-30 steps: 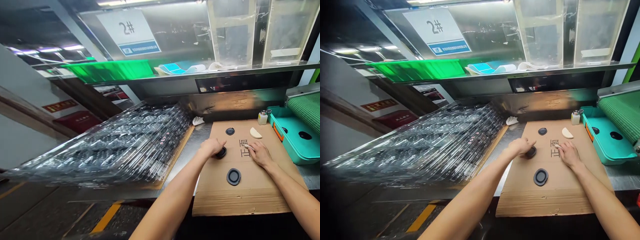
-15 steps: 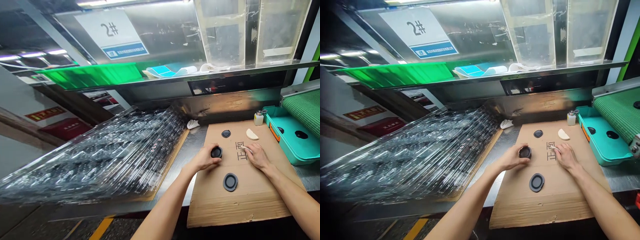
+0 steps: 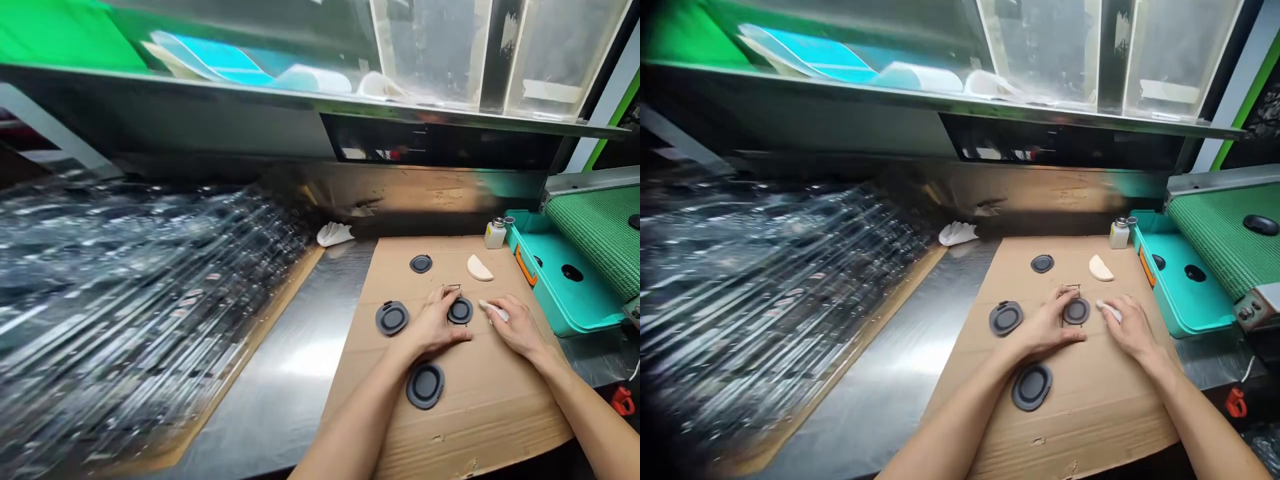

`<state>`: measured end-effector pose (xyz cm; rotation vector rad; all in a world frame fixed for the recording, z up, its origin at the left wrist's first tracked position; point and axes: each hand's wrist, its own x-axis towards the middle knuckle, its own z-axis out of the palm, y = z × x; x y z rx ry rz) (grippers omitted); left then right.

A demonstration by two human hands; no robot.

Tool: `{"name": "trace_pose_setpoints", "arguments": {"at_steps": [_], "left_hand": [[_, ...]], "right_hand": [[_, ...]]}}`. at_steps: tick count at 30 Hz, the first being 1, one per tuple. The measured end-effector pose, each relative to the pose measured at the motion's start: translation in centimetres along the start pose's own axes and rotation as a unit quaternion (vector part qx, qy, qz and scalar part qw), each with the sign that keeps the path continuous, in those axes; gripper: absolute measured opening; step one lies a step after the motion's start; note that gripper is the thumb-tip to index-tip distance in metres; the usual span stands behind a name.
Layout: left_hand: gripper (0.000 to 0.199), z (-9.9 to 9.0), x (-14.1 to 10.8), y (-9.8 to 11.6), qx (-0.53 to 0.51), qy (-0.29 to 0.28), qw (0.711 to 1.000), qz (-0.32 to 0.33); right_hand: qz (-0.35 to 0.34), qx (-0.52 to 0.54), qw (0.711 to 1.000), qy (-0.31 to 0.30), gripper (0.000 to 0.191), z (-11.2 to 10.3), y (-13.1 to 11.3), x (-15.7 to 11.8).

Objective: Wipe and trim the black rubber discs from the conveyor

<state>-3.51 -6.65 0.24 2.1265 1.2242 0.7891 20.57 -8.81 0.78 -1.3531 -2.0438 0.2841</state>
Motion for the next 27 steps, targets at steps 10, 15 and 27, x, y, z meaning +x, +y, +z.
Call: {"name": "trace_pose_setpoints", "arguments": {"at_steps": [10, 15, 27], "left_hand": [[0.056, -1.7, 0.3, -0.3, -0.06, -0.016, 0.998, -0.005], [0.056, -1.8, 0.4, -0.2, -0.059, -0.02, 0.998, -0.033], [0.058, -2.9, 0.7, 0.6, -0.063, -0.039, 0.995, -0.071]], "right_hand": [[-0.05, 0.018, 0.996, -0.071, 0.022, 0.6, -3.1, 1.7], [-0.123, -0.082, 0.975, -0.164, 0.032, 0.6, -4.3, 1.8], [-0.2, -0.181, 0.949, -0.166, 0.031, 0.9, -5.1, 2.1]]}}
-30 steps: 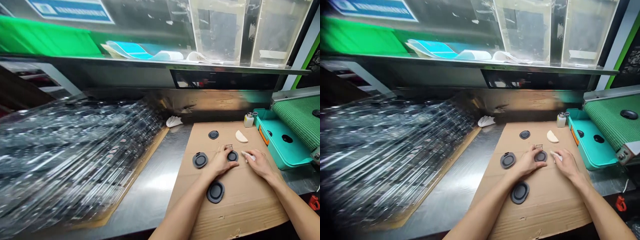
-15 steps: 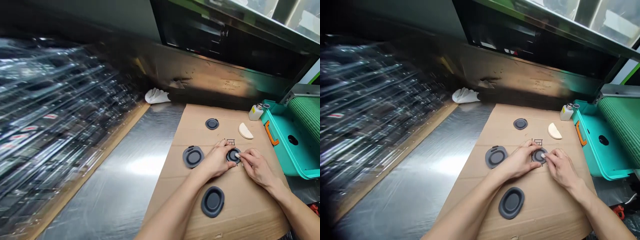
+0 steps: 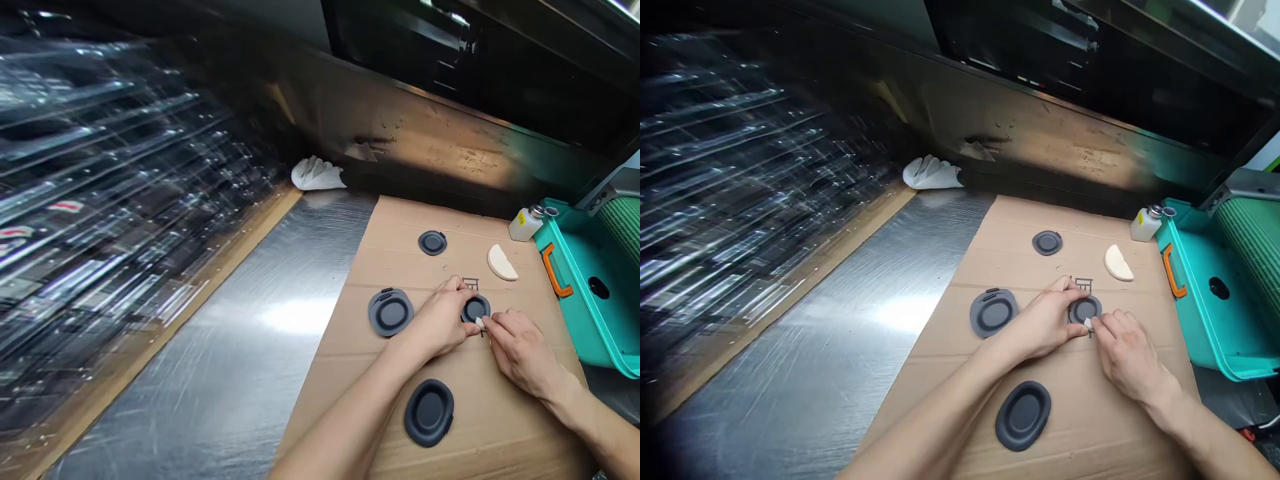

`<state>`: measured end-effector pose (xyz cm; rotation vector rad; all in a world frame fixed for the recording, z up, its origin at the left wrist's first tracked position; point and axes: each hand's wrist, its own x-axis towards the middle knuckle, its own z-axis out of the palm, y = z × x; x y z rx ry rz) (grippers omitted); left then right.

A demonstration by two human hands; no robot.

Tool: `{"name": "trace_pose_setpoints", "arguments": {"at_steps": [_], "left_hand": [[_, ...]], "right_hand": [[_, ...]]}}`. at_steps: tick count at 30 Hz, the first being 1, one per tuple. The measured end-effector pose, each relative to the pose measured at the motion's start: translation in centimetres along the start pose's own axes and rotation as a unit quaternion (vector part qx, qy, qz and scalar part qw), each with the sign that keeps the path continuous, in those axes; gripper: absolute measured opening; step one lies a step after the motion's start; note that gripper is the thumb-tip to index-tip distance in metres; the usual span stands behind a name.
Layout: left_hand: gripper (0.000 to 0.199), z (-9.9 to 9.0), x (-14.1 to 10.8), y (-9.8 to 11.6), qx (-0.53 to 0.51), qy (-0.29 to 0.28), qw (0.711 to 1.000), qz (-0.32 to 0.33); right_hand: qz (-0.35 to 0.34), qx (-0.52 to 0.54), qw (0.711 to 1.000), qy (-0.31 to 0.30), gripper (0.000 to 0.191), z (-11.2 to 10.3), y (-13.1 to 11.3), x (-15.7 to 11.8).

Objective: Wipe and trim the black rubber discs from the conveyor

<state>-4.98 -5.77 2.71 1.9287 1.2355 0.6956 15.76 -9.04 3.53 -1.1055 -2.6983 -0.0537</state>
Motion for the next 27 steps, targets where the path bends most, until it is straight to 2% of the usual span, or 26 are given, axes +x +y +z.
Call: {"name": "trace_pose_setpoints", "arguments": {"at_steps": [5, 7, 10, 12, 15, 19, 27], "left_hand": [[0.058, 0.0, 0.1, -0.1, -0.007, 0.001, 1.0, -0.01], [0.058, 0.1, 0.1, -0.1, -0.012, 0.001, 1.0, -0.009], [0.058, 0.1, 0.1, -0.2, -0.01, 0.003, 1.0, -0.007], [0.058, 0.2, 0.1, -0.1, -0.004, -0.001, 1.0, -0.01], [0.059, 0.2, 0.1, -0.1, 0.003, -0.002, 1.0, -0.011], [0.059, 0.4, 0.2, -0.2, 0.005, 0.005, 1.0, 0.001], [0.061, 0.4, 0.2, -0.3, 0.02, 0.003, 1.0, 0.003]], "right_hand": [[0.088, 0.134, 0.986, 0.043, 0.013, -0.1, 1.5, 1.4], [0.083, 0.126, 0.988, 0.019, 0.012, -0.3, 1.4, 1.7], [0.046, 0.086, 0.994, -0.055, 0.016, -0.6, 0.9, 2.0], [0.041, 0.061, 0.995, -0.074, 0.018, -0.7, 0.6, 2.3], [0.049, 0.043, 0.996, -0.059, 0.019, -0.7, 0.7, 2.6], [0.033, 0.083, 0.994, -0.059, 0.018, -0.6, 1.0, 2.6], [0.045, 0.092, 0.994, -0.039, 0.02, -0.4, 1.1, 2.4]]}}
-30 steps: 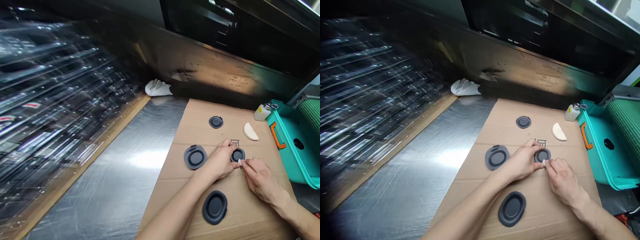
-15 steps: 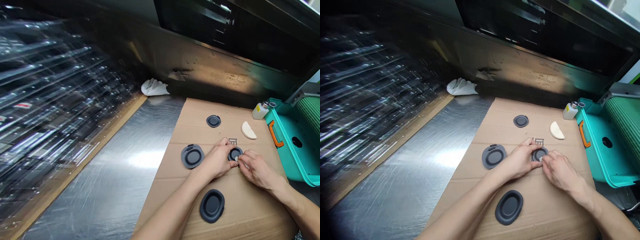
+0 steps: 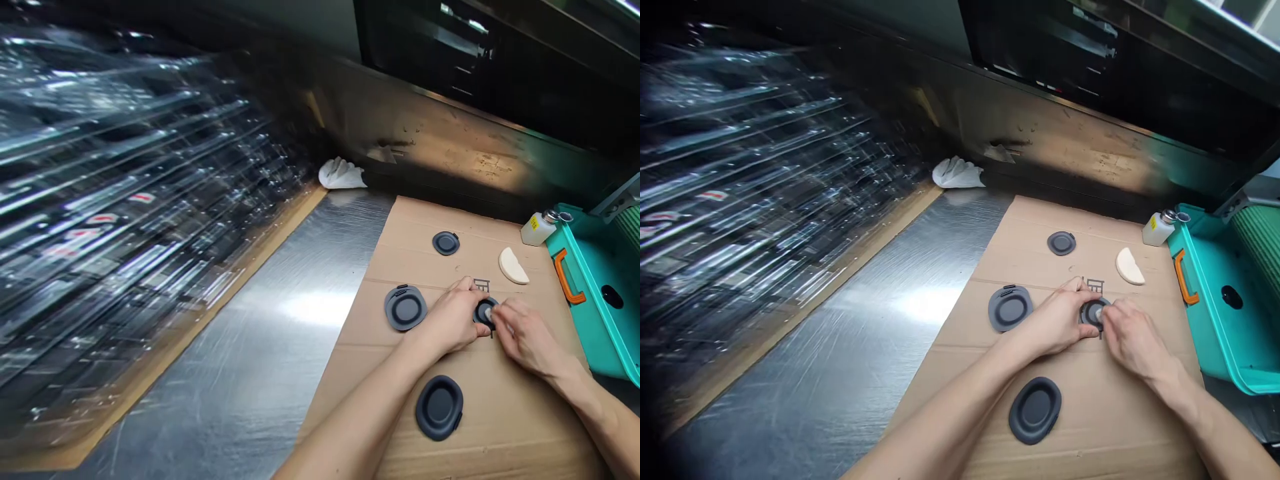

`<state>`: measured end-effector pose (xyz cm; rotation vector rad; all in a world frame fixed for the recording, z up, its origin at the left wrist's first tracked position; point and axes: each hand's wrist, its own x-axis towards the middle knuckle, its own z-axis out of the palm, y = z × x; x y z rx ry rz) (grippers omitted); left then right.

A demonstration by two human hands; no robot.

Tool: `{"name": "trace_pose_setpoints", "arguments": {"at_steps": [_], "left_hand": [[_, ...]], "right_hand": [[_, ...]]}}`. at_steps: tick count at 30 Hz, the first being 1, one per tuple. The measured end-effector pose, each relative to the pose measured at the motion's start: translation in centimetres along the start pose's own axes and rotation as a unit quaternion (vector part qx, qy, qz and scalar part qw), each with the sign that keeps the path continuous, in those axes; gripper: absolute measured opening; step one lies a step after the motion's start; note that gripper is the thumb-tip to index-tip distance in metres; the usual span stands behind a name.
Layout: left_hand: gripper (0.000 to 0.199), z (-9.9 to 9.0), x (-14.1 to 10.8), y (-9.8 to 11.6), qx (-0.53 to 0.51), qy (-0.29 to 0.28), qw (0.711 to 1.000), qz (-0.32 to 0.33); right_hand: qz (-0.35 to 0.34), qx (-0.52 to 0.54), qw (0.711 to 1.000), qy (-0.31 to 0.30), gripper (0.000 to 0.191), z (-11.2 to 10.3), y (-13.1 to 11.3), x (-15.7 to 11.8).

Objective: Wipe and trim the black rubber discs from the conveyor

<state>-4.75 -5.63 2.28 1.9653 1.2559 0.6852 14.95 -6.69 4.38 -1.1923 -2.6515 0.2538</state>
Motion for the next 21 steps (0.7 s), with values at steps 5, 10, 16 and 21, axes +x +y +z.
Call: {"name": "trace_pose_setpoints", "arguments": {"at_steps": [5, 10, 16, 21], "left_hand": [[0.059, 0.1, 0.0, -0.1, 0.0, 0.007, 1.0, 0.006], [0.062, 0.1, 0.1, -0.2, 0.007, 0.007, 1.0, 0.005], [0.062, -0.1, 0.2, -0.1, 0.015, -0.008, 1.0, 0.005], [0.061, -0.3, 0.2, 0.4, 0.006, -0.012, 1.0, -0.015]], "right_hand": [[-0.022, 0.027, 0.999, -0.035, 0.019, -0.4, 0.6, 0.2], [-0.024, 0.0, 0.999, -0.026, 0.021, -0.6, 0.7, 0.3], [-0.007, -0.059, 0.998, -0.021, 0.021, -0.6, 0.7, 1.1], [-0.021, -0.061, 0.997, -0.034, 0.02, -0.2, 0.5, 1.3]]}}
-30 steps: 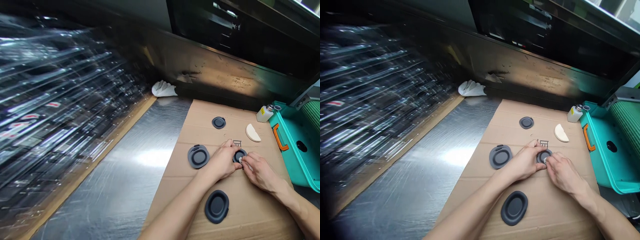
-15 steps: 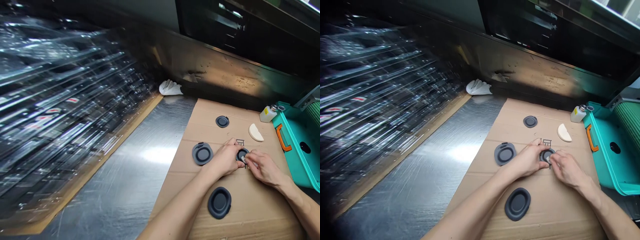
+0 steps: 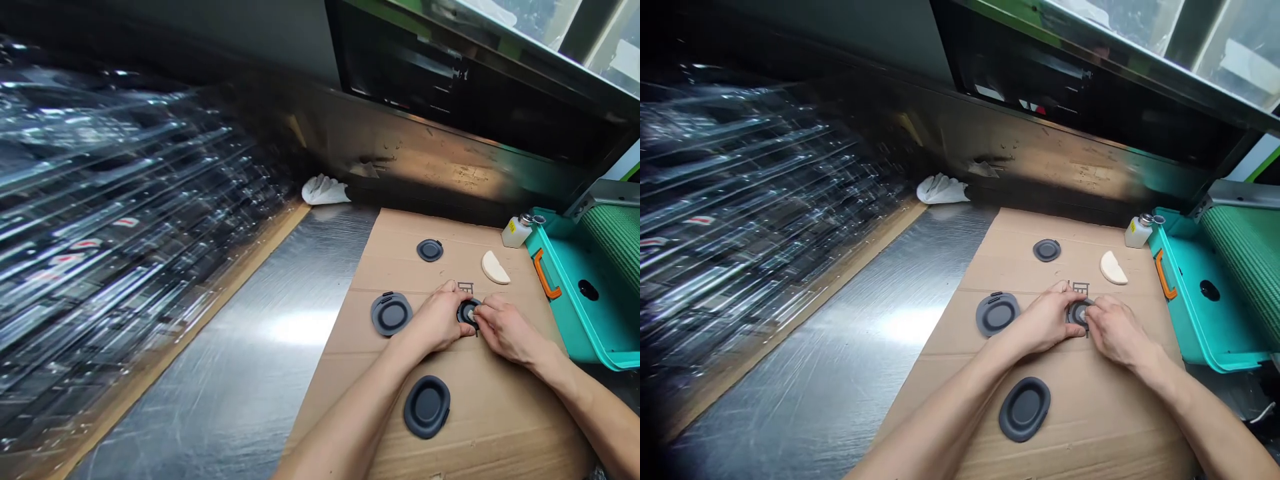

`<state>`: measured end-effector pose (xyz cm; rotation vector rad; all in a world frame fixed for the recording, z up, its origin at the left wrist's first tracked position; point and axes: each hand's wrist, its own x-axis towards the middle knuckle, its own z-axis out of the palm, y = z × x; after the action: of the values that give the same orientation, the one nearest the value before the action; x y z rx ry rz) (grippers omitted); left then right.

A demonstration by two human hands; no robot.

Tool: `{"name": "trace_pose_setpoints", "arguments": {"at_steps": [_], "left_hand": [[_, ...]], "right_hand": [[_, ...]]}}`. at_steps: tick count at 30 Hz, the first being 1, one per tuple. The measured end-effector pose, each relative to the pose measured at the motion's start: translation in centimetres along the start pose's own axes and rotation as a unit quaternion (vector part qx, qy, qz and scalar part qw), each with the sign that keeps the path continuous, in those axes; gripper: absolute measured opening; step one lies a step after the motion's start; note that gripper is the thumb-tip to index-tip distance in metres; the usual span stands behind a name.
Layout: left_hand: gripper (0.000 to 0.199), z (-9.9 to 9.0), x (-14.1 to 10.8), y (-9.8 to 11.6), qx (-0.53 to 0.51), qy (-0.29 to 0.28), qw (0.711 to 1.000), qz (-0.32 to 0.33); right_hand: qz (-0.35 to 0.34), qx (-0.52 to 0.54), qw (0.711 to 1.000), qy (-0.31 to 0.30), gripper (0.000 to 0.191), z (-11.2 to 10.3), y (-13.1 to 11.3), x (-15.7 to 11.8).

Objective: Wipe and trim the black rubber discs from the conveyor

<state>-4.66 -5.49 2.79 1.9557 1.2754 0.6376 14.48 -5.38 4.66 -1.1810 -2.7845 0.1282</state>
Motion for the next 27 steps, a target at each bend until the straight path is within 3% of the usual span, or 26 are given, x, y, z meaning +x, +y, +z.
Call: {"name": "trace_pose_setpoints", "arguments": {"at_steps": [3, 6, 10, 13, 17, 21, 24, 27], "left_hand": [[0.052, 0.1, 0.0, 0.0, 0.007, 0.004, 1.0, 0.004], [0.044, 0.2, 0.1, -0.1, 0.008, 0.01, 1.0, 0.013], [0.06, 0.2, 0.1, -0.1, 0.004, 0.006, 1.0, 0.005], [0.052, 0.1, 0.1, 0.1, 0.011, 0.003, 1.0, 0.002], [0.052, 0.0, 0.1, 0.1, 0.005, -0.001, 1.0, 0.005], [0.052, 0.1, 0.1, -0.1, 0.01, 0.0, 1.0, 0.004], [0.05, 0.2, 0.2, -0.2, 0.008, 0.003, 1.0, 0.013], [0.054, 0.2, 0.3, -0.2, 0.008, 0.0, 1.0, 0.013]], "right_hand": [[0.03, -0.02, 0.999, 0.01, 0.018, 0.2, -0.3, 0.5], [0.01, 0.01, 1.0, -0.005, 0.016, 0.1, -0.4, 0.9], [-0.005, 0.004, 0.999, -0.035, 0.019, -0.3, -0.2, 0.7], [0.034, -0.029, 0.999, -0.006, 0.018, -0.3, -0.3, 0.8], [-0.024, -0.01, 0.999, -0.032, 0.019, -0.2, -0.3, 0.9], [0.005, -0.034, 0.999, -0.026, 0.019, -0.8, 0.0, 1.0], [-0.03, -0.003, 0.998, -0.047, 0.02, -0.9, 0.0, 1.2], [0.007, -0.007, 1.0, -0.028, 0.021, -0.6, -0.2, 1.4]]}}
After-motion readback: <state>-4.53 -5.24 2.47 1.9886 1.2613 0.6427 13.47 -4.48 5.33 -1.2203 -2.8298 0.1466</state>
